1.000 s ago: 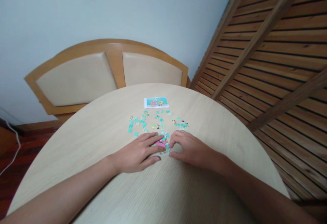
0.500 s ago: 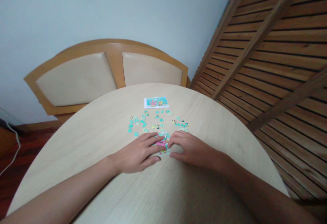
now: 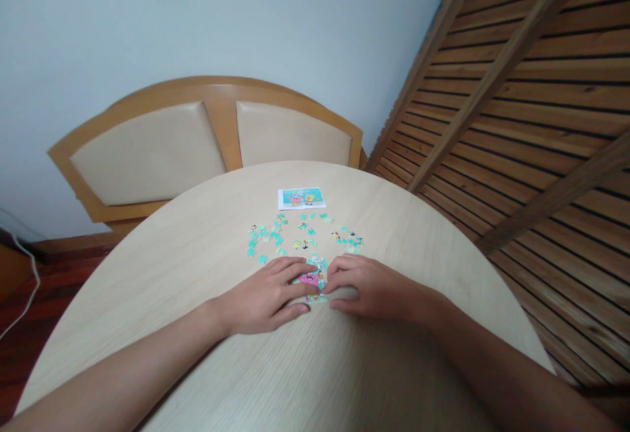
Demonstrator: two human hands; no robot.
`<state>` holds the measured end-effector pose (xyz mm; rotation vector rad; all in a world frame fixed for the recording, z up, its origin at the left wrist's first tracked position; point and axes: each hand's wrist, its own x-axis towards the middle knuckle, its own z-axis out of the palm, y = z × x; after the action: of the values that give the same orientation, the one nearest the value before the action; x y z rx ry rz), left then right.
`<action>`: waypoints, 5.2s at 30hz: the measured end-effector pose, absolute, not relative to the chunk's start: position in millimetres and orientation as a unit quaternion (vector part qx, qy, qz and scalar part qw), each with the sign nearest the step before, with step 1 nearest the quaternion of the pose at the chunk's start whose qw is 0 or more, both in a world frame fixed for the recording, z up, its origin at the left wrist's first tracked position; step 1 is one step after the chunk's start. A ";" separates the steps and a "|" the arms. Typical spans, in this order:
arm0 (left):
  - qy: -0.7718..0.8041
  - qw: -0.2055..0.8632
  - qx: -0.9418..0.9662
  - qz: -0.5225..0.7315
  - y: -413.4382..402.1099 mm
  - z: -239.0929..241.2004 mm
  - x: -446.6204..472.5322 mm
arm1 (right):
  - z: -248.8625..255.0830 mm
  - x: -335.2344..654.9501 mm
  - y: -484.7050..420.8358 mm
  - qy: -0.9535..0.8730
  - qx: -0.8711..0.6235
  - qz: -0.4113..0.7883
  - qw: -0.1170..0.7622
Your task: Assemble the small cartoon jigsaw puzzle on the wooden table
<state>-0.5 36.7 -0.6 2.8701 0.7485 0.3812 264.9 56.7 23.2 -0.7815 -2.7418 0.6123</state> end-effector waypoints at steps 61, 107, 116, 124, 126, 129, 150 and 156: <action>0.235 0.082 0.954 0.168 33.1 -2.0 0.2 | 20.2 312.4 96.0 -0.753 -0.656 -0.038 0.042; 0.256 0.090 0.949 0.161 34.8 -6.9 -2.3 | 21.8 262.4 52.8 -0.914 -0.323 0.221 0.108; 0.258 0.083 0.951 0.149 34.2 -6.2 -2.6 | 25.0 265.2 53.6 -0.904 -0.357 0.213 0.098; 0.262 0.057 0.953 0.141 34.2 -9.5 -3.5 | 24.2 269.6 56.0 -0.895 -0.364 0.233 0.111; 0.265 0.054 0.953 0.139 34.1 -10.0 -3.4 | 23.8 269.6 56.4 -0.893 -0.366 0.237 0.114; 0.268 0.054 0.952 0.135 34.2 -10.1 -3.0 | 22.5 268.6 56.6 -0.892 -0.365 0.241 0.112; 0.277 0.049 0.953 0.112 33.2 -7.3 -3.0 | 18.2 265.7 58.2 -0.894 -0.355 0.231 0.147; 0.279 0.052 0.953 0.109 33.2 -7.3 -2.5 | 20.9 265.1 57.4 -0.889 -0.373 0.228 0.138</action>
<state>-2.5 33.2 -7.3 2.8986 0.8482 0.3309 265.1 57.4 20.9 -1.0779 -2.5701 0.6588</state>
